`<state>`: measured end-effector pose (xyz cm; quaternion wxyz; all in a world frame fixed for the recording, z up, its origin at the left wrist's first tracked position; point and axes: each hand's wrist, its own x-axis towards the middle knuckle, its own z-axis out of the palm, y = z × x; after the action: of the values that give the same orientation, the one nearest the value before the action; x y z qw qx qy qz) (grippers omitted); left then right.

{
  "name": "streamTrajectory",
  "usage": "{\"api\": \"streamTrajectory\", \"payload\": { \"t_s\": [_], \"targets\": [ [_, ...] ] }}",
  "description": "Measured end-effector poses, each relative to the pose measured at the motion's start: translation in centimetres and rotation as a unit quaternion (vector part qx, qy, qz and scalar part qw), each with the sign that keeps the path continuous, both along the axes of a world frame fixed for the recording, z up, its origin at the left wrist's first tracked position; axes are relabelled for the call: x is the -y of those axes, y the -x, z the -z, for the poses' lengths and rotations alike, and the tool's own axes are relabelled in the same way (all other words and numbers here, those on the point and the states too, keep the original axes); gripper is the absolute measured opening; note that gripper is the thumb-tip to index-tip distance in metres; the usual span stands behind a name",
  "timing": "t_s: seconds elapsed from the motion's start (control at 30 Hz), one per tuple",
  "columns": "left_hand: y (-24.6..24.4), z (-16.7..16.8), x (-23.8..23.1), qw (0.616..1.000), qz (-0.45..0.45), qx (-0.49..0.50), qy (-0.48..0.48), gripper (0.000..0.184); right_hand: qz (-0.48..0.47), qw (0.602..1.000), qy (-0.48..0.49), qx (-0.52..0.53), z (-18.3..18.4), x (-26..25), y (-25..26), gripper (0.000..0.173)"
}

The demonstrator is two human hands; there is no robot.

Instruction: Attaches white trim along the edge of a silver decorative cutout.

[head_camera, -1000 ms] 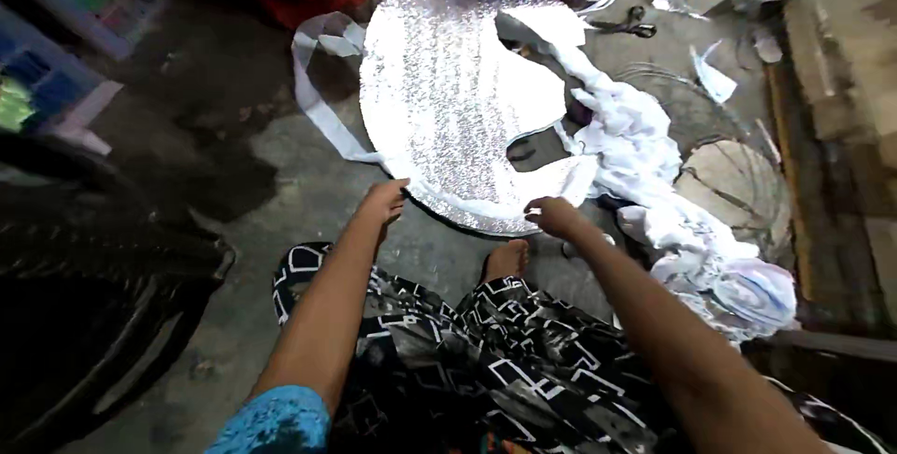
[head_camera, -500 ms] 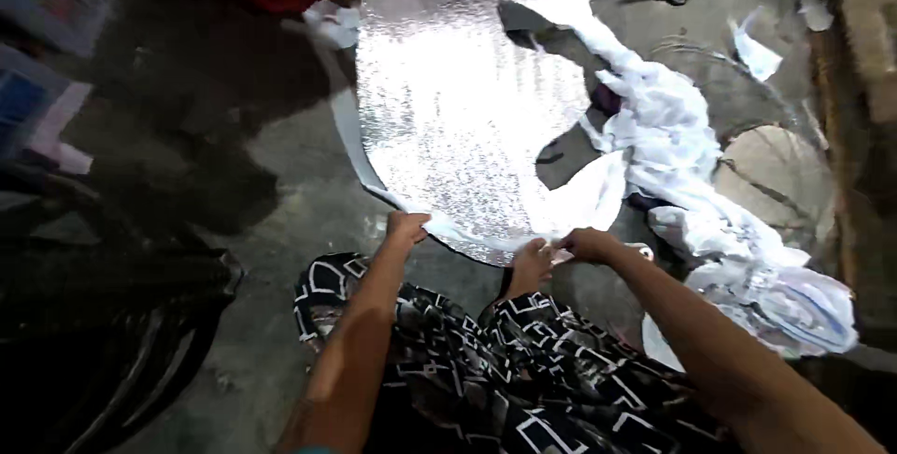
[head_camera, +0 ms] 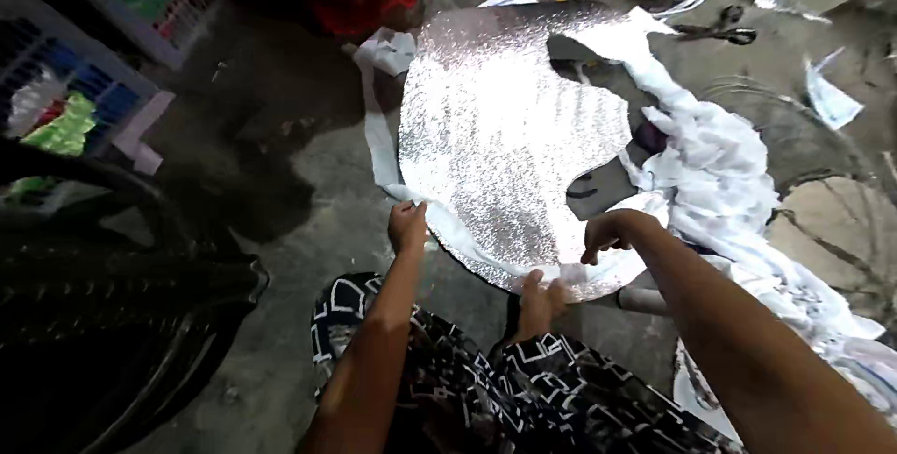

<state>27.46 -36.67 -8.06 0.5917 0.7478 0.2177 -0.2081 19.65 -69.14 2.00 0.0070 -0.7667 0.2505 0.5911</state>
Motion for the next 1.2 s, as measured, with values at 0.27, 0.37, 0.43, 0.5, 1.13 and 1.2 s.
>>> {"api": "streamTrajectory", "payload": {
  "t_s": [0.27, 0.37, 0.43, 0.5, 1.13, 1.2],
  "targets": [
    [-0.1, -0.1, 1.2, 0.997, 0.063, -0.009, -0.032, 0.038, -0.011, 0.907, -0.140, 0.397, -10.6, -0.1, -2.3, 0.029],
    [0.6, -0.1, 1.1, 0.993, 0.098, 0.009, -0.057, 0.035, -0.113, 0.902, -0.166, 0.383, -10.2, -4.3, -1.7, 0.026],
    [1.2, -0.9, 1.1, 0.983, 0.143, 0.050, -0.104, 0.037, -0.150, 0.901, -0.216, 0.344, -7.7, -7.2, -1.5, 0.026],
    [2.1, -2.0, 1.5, 0.965, 0.189, 0.091, -0.160, 0.044, -0.128, 0.887, -0.233, 0.376, -5.6, -9.7, -2.8, 0.027],
    [-4.6, -1.3, 2.4, 0.998, -0.012, -0.001, 0.060, 0.089, -0.113, 0.826, -0.173, 0.524, -3.2, -15.6, -15.6, 0.033],
    [-6.3, -1.5, 1.7, 0.994, -0.022, -0.044, 0.099, 0.086, -0.112, 0.851, -0.171, 0.483, -2.5, -17.0, -16.1, 0.033]
  ]
}}
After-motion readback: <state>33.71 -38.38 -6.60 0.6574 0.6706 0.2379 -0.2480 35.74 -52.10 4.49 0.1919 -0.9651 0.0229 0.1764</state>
